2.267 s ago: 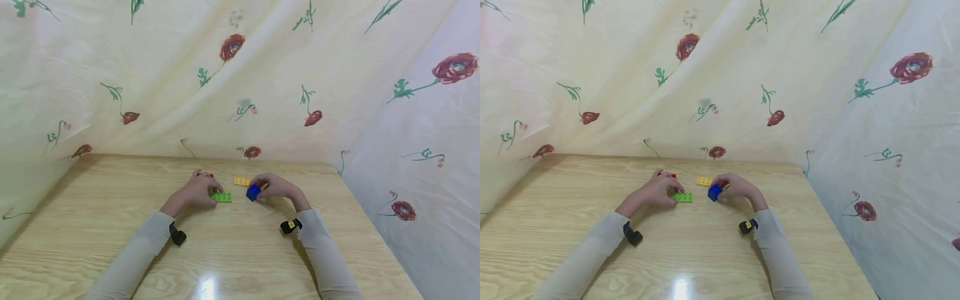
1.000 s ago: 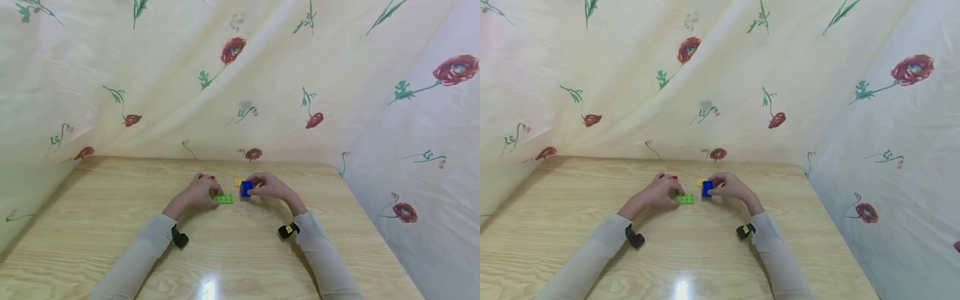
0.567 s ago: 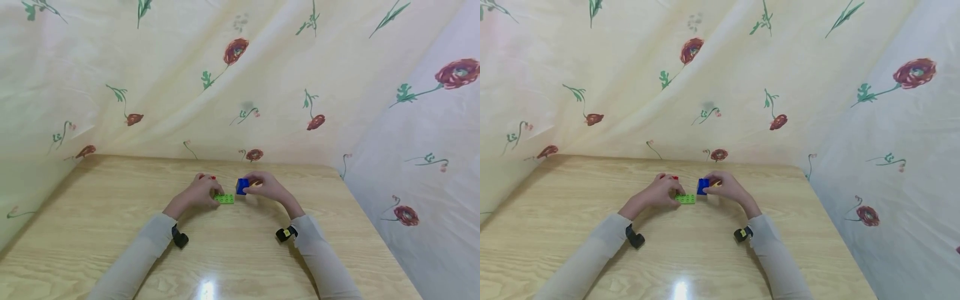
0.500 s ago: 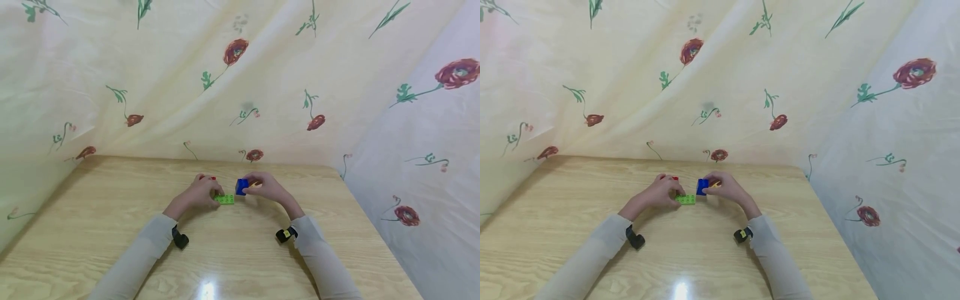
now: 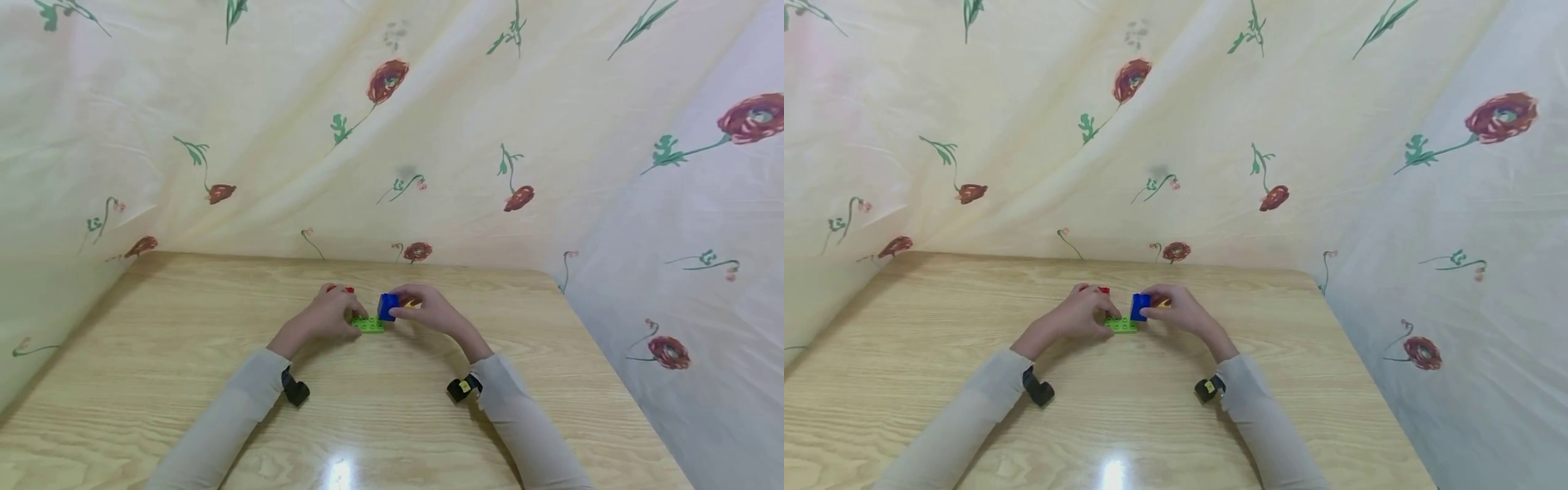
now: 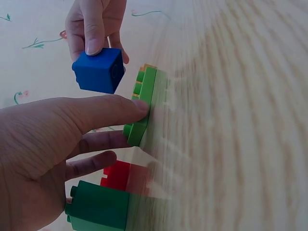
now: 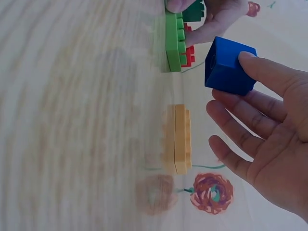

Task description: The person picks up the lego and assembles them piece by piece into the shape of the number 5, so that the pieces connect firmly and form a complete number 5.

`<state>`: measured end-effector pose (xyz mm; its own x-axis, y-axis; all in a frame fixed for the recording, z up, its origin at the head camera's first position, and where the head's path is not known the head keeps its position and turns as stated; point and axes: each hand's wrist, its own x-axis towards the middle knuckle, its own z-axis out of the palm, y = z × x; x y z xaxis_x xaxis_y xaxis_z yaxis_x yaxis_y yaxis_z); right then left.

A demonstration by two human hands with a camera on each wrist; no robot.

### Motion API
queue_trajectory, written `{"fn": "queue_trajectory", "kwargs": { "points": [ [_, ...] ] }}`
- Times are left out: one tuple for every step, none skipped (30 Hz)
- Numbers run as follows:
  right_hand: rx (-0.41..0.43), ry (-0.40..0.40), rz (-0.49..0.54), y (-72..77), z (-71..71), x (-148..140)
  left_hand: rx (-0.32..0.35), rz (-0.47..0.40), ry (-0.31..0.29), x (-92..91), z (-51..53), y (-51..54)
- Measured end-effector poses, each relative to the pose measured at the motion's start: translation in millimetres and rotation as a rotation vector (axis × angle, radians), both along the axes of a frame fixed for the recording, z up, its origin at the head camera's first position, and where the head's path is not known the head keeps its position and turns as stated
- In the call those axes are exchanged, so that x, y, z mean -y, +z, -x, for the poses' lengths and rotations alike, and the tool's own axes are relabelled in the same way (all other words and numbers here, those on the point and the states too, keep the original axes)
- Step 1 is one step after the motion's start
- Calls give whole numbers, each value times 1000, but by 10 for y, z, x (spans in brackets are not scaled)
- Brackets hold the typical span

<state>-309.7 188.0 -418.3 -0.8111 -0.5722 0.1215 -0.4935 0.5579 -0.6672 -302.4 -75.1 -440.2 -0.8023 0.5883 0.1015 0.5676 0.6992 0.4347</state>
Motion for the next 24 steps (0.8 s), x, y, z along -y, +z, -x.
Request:
{"fn": "queue_trajectory", "kwargs": {
  "points": [
    [1, 2, -1, 2, -6, 8, -4, -2, -1, -1, 0, 2],
    [4, 3, -2, 3, -10, 14, -8, -4, -2, -3, -2, 5],
    [9, 4, -2, 5, -14, 20, -13, -6, -4, -4, -5, 6],
    [11, 6, -3, 7, -19, 25, -16, -10, -5, -5, -9, 9],
    [17, 3, -5, 7, -21, 30, -16, -15, -3, -7, -13, 13],
    [22, 1, -9, 4, -21, 35, -15, -20, -2, -9, -16, 16],
    [22, 2, -15, 0, -22, 40, -16, -24, 0, -9, -20, 19],
    [21, 2, -19, -6, -21, 45, -17, -25, 2, -9, -22, 20],
    [21, 1, -25, -13, -20, 50, -17, -27, 5, -9, -21, 19],
    [20, 3, -28, -17, -23, 53, -16, -29, 8, -8, -22, 21],
    [21, 2, -30, -25, -22, 58, -13, -30, 11, -7, -20, 20],
    [21, 1, -30, -28, -24, 60, -12, -30, 11, -7, -17, 18],
    [20, 1, -28, -32, -27, 63, -10, -30, 10, -6, -15, 17],
    [21, 1, -24, -34, -29, 64, -8, -28, 11, -6, -12, 16],
    [21, 1, -22, -36, -32, 66, -9, -28, 11, -6, -12, 16],
    [21, 1, -18, -40, -32, 68, -10, -27, 10, -6, -13, 17],
    [19, 0, -18, -47, -31, 73, -9, -25, 9, -6, -13, 18],
    [19, -1, -17, -49, -34, 76, -10, -23, 8, -5, -15, 19],
    [22, -3, -15, -51, -37, 81, -10, -22, 8, -4, -17, 19],
    [27, -6, -13, -53, -41, 85, -10, -21, 7, -4, -17, 18],
    [30, -10, -12, -54, -45, 90, -9, -20, 7, -4, -18, 17],
    [35, -13, -11, -55, -49, 96, -7, -18, 7, -5, -17, 15],
    [38, -16, -11, -53, -56, 100, -6, -17, 6, -5, -16, 13],
    [42, -19, -10, -50, -62, 103, -8, -17, 6, -6, -15, 11]
  ]
}}
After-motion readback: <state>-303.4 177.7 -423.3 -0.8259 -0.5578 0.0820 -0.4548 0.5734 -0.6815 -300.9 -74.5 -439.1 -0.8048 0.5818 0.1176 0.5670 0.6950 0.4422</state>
